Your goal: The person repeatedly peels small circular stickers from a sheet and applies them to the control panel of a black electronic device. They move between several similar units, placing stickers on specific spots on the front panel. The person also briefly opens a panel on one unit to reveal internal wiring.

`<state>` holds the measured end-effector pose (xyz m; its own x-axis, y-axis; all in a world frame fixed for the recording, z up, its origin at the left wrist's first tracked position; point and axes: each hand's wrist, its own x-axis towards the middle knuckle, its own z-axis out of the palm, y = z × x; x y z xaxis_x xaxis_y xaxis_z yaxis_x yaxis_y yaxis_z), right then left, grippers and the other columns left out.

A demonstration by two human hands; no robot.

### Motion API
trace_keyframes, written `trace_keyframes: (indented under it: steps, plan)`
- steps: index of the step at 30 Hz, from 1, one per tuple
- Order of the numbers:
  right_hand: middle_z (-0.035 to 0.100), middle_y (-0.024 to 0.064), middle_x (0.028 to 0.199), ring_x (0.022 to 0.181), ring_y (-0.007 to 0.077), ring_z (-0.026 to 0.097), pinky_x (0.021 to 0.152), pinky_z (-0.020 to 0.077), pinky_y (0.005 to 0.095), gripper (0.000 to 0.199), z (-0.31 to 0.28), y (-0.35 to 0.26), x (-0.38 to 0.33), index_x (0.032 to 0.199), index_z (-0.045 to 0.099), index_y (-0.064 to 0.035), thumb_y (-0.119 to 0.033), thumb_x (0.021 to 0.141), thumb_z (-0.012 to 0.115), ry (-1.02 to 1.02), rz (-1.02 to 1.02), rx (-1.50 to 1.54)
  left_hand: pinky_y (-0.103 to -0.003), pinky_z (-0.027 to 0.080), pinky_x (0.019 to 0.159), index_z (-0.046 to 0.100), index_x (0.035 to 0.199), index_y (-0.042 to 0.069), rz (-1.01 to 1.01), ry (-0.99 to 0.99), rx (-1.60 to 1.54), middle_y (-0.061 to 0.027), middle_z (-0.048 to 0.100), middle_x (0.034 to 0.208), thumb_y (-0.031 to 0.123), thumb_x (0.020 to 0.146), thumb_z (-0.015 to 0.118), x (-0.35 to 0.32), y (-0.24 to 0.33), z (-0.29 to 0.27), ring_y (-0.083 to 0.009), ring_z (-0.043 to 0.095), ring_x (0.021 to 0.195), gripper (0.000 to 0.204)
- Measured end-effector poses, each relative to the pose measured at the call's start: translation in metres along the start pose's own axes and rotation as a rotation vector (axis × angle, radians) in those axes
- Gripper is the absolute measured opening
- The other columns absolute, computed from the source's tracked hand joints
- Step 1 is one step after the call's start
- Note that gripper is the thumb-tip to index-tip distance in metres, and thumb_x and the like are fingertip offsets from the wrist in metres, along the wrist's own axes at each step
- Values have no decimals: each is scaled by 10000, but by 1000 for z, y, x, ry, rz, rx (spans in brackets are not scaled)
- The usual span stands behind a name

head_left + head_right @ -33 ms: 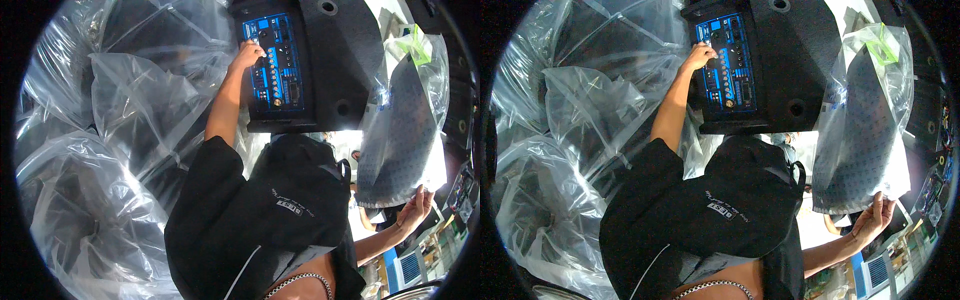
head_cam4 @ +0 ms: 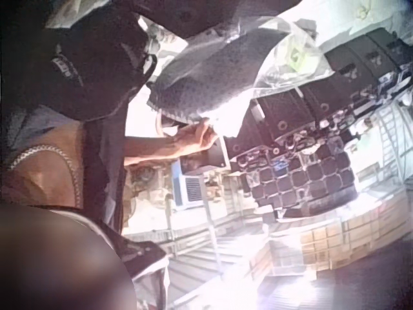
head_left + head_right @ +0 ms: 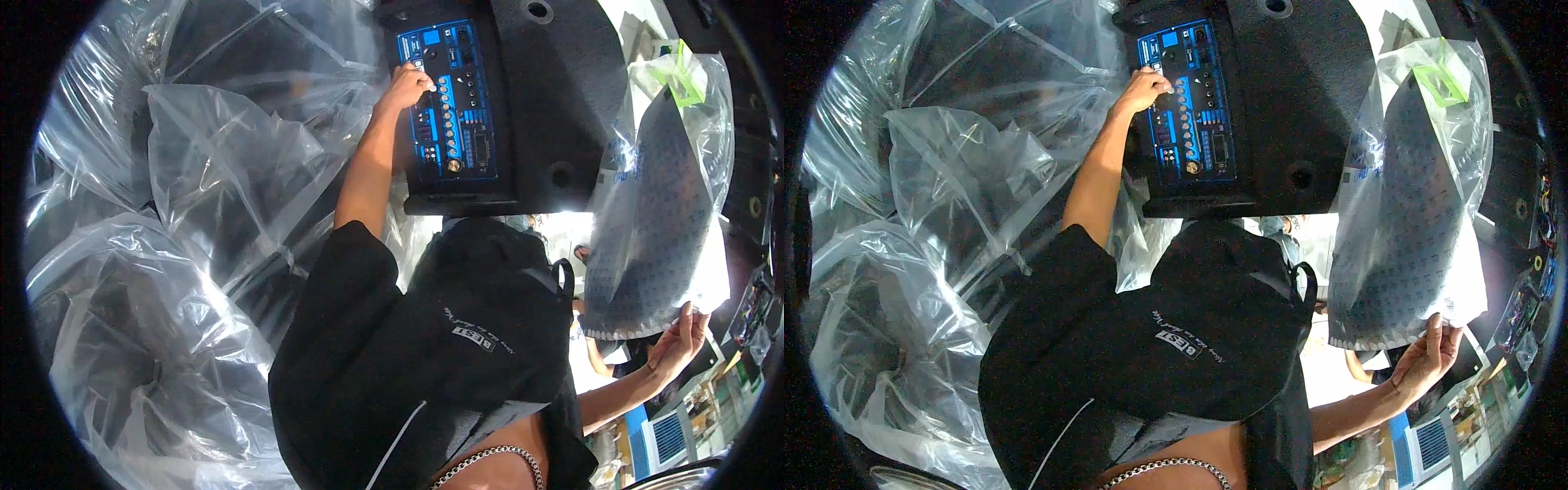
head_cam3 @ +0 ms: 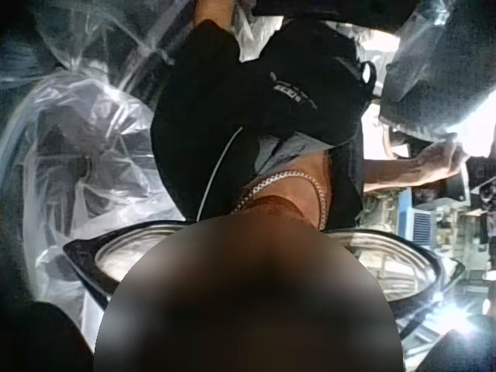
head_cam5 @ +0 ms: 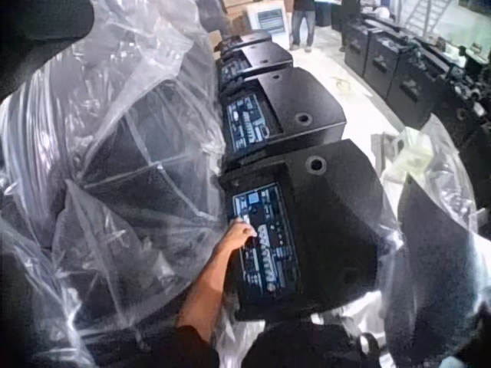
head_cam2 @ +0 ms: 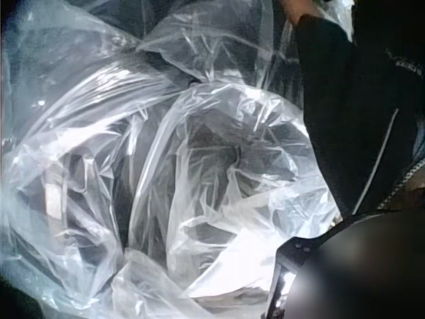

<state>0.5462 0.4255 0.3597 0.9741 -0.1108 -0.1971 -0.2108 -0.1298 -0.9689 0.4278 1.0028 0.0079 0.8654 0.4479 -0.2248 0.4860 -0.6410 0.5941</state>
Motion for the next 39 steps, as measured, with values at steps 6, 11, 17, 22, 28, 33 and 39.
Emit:
trace_keyframes:
  steps: [6,11,17,22,28,33,39]
  plan:
    - [627,30,876,765,59,545,714,428,176,250,-25,14,15,1125,597,18,70,883,630,-150,-57,-5,-419,351,1006,761,921,152,42,-20,24,-118,625,1047,283,875,648,0,0,0,-305,498,1093,179]
    - [596,4,827,724,40,500,667,392,172,220,-2,10,9,1082,612,-2,86,881,622,-76,-50,-9,-416,353,1021,745,989,141,17,-35,59,-100,596,1081,300,886,669,6,3,-6,-309,477,1122,204]
    - [624,29,862,769,57,557,714,445,170,263,-13,12,15,1127,602,7,102,882,605,-181,-50,50,-414,354,1013,741,979,139,8,-1,51,-95,599,1070,298,887,668,5,-3,1,-301,483,1100,197]
    - [658,62,919,808,74,602,754,486,175,285,-14,16,15,1152,590,22,113,882,591,-138,-37,44,-413,359,999,740,959,135,37,18,74,-97,606,1055,270,889,661,6,-3,4,-300,493,1080,172]
    - [660,71,924,815,80,610,764,497,177,283,-15,17,15,1148,585,28,120,881,584,-137,-35,30,-422,364,986,748,897,133,94,55,66,-134,614,1054,221,870,638,0,10,-1,-328,508,1054,143]
    - [653,67,901,817,80,611,768,499,177,269,-14,16,15,1135,580,33,119,880,587,-189,-45,66,-442,383,980,731,864,103,101,166,95,-154,609,1059,182,840,661,-2,5,12,-354,522,1052,108]
    - [648,65,884,815,78,611,769,496,176,299,-16,15,13,1164,571,34,116,877,593,-158,-32,51,-441,446,926,691,886,60,30,323,-53,-145,603,1014,126,768,741,-4,6,22,-320,557,1019,143]
